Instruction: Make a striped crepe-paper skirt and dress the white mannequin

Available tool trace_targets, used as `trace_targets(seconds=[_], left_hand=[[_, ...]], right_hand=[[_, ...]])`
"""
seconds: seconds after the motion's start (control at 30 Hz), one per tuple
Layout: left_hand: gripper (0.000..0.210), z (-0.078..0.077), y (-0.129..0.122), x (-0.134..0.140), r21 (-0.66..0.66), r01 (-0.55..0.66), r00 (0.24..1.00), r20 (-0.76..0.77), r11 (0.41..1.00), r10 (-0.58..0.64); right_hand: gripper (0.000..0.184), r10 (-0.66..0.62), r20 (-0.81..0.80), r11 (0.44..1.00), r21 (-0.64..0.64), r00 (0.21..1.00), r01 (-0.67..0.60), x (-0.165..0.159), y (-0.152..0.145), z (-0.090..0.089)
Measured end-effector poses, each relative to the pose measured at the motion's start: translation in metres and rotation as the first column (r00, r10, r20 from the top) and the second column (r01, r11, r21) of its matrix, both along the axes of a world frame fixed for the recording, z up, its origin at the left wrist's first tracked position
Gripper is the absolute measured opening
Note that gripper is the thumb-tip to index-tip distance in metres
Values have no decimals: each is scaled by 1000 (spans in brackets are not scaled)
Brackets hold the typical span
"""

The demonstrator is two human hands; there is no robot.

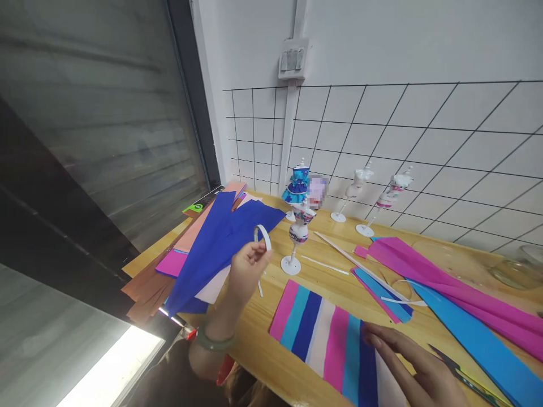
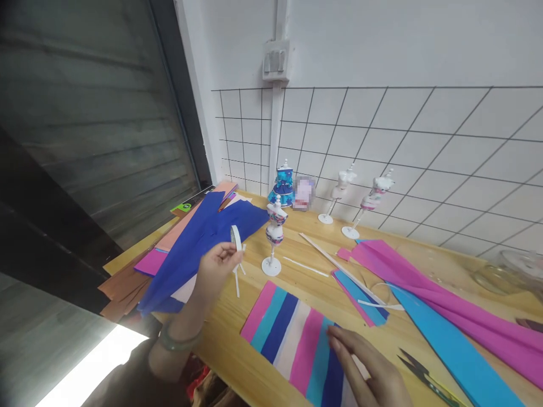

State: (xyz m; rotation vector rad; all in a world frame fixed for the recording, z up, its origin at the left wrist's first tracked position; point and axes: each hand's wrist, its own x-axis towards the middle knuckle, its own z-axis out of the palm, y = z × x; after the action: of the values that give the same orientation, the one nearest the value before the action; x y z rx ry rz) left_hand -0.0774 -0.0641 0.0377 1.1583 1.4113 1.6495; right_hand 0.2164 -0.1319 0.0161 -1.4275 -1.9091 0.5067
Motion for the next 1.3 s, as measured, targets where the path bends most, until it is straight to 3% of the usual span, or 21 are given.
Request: trace_targets(seconds=[0.13, 0.23, 0.47, 0.63, 0.83, 0.97, 1.03, 1.17, 1.3], left_hand=[[8, 11, -50, 44, 21, 136, 964, -233, 991, -127], [1, 9, -69, 69, 68, 219, 905, -387, 973, -176], [7, 0, -69, 92, 130, 253, 829, -541, 959, -145], [7, 0, -66, 100, 149, 259, 816, -563, 954, -133], [3, 0, -64, 100, -23, 267, 858, -450, 964, -248], [10, -4, -62, 98, -159, 313, 906, -247, 936, -345], [13, -6, -60, 97, -184, 342, 920, -136, 922, -368], [17, -8, -58, 98, -224, 367, 929, 34, 903, -369], [18, -9, -54, 94, -221, 405, 913, 161, 887, -376]], right_hand=[[20, 68, -118, 997, 54, 991, -62, -43, 2, 35], [19, 88, -187, 994, 80, 978, -74, -61, 5, 47], [17, 108, -267, 994, 28, 958, -104, -55, 4, 41], [16, 96, -241, 995, 53, 966, -86, -48, 5, 36], [21, 1, -178, 999, 48, 984, 8, -34, 21, 27], [31, -109, -105, 992, -81, 988, 100, -10, 57, 7], [26, -138, -99, 987, -92, 985, 129, 3, 79, -5], [46, -103, -120, 989, -116, 987, 90, 21, 106, -21], [39, -70, -160, 986, -163, 985, 44, 18, 100, -17]])
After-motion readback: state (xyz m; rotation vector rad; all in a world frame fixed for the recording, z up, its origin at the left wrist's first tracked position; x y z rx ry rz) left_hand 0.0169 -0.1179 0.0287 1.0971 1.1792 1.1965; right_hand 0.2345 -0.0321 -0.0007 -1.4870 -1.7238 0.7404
